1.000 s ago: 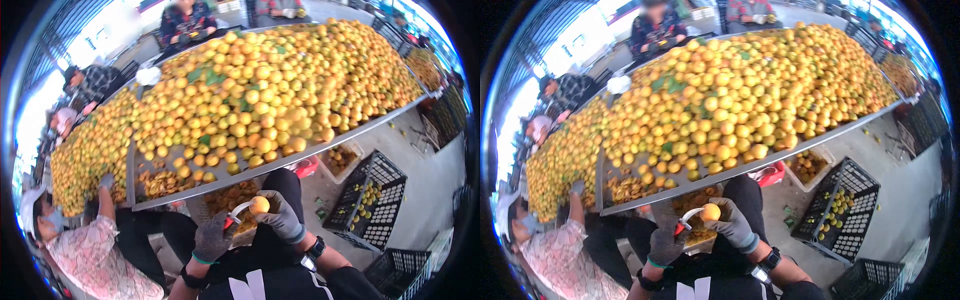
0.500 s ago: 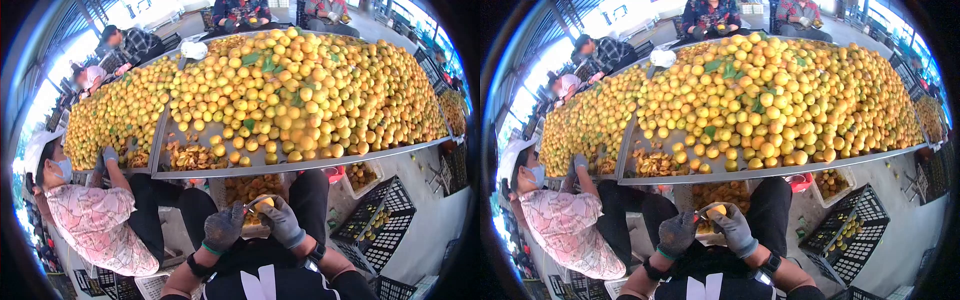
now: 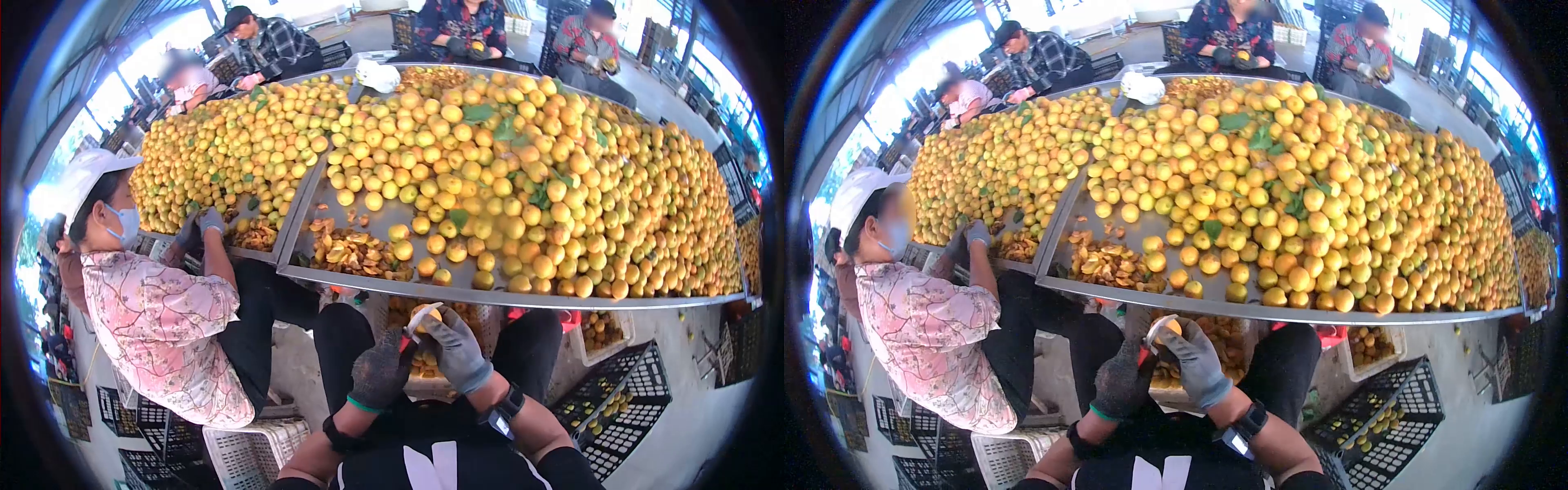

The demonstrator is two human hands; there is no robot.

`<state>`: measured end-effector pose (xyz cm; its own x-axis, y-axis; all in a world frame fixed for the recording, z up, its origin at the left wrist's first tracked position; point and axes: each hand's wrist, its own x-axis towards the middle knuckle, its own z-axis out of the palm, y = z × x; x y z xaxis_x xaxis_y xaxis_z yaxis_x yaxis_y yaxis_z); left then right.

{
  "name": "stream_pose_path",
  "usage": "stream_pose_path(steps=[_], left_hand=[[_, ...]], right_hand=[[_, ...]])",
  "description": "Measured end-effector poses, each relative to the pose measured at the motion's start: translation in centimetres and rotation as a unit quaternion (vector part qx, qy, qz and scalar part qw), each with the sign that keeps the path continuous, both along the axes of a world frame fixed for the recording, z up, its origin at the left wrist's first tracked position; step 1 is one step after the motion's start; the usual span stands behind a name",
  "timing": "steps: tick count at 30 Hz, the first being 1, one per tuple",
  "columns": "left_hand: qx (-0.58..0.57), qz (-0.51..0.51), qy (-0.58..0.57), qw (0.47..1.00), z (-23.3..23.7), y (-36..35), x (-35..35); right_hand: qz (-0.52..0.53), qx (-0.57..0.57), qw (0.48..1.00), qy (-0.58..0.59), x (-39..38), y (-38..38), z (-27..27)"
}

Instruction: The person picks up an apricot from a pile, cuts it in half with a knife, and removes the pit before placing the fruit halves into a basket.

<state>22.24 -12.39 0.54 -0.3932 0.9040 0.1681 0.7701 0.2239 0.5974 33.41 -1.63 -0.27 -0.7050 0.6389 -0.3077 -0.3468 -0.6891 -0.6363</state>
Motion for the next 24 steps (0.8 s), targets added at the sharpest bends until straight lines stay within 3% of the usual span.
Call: stream_pose_path(steps=[1, 5, 7, 8, 9, 10, 12, 14, 17, 18, 19, 23, 24], left_hand=[[0.018, 0.022, 0.074, 0.997, -0.1, 0.1, -0.6], [0.001, 0.044, 0.096, 0.994, -0.2, 1.1, -2.0], [0.037, 0.031, -0.015, 0.999, -0.7, 1.5, -2.5], [0.037, 0.032, -0.016, 0.999, -0.6, 1.5, -2.8], [0.018, 0.016, -0.287, 0.958, 0.1, 1.5, -3.1], [-0.003, -0.002, -0.537, 0.844, 0.5, 1.6, -3.3], [-0.005, 0.007, -0.545, 0.838, -0.1, 1.8, -4.1], [-0.009, 0.021, -0.557, 0.830, -1.0, 1.8, -4.8], [-0.016, 0.034, -0.572, 0.819, -0.9, 2.1, -6.2], [-0.008, 0.029, -0.310, 0.950, 0.4, 2.3, -6.6], [0.001, 0.022, -0.022, 1.000, 1.4, 2.6, -7.0], [-0.021, -0.040, 0.024, 0.999, 1.7, 2.7, -8.4], [0.022, -0.039, 0.047, 0.998, 1.1, 2.7, -8.7]], right_hand=[[-0.007, 0.009, 1.000, 0.017, -0.9, 0.4, 0.0], [0.003, 0.034, 0.999, 0.025, -3.4, 1.6, 0.7], [0.000, 0.095, 0.995, -0.035, -4.2, 2.2, -0.6], [0.002, 0.095, 0.995, -0.036, -4.5, 2.6, -1.6], [0.008, 0.142, 0.988, -0.057, -4.7, 3.1, -2.8], [0.014, 0.187, 0.979, -0.078, -4.9, 3.4, -4.0], [0.010, 0.213, 0.974, -0.073, -5.4, 3.9, -4.5], [0.017, -0.019, 0.998, 0.061, -5.8, 4.2, -1.8], [0.062, 0.066, 0.994, 0.059, -5.9, 4.5, 1.0], [0.062, 0.066, 0.994, 0.058, -6.0, 4.7, 1.0], [0.064, 0.093, 0.993, 0.017, -6.0, 4.9, 0.9], [0.037, 0.172, 0.984, -0.031, -7.0, 5.2, 0.5], [0.040, 0.171, 0.984, -0.031, -7.2, 5.2, 0.6]])
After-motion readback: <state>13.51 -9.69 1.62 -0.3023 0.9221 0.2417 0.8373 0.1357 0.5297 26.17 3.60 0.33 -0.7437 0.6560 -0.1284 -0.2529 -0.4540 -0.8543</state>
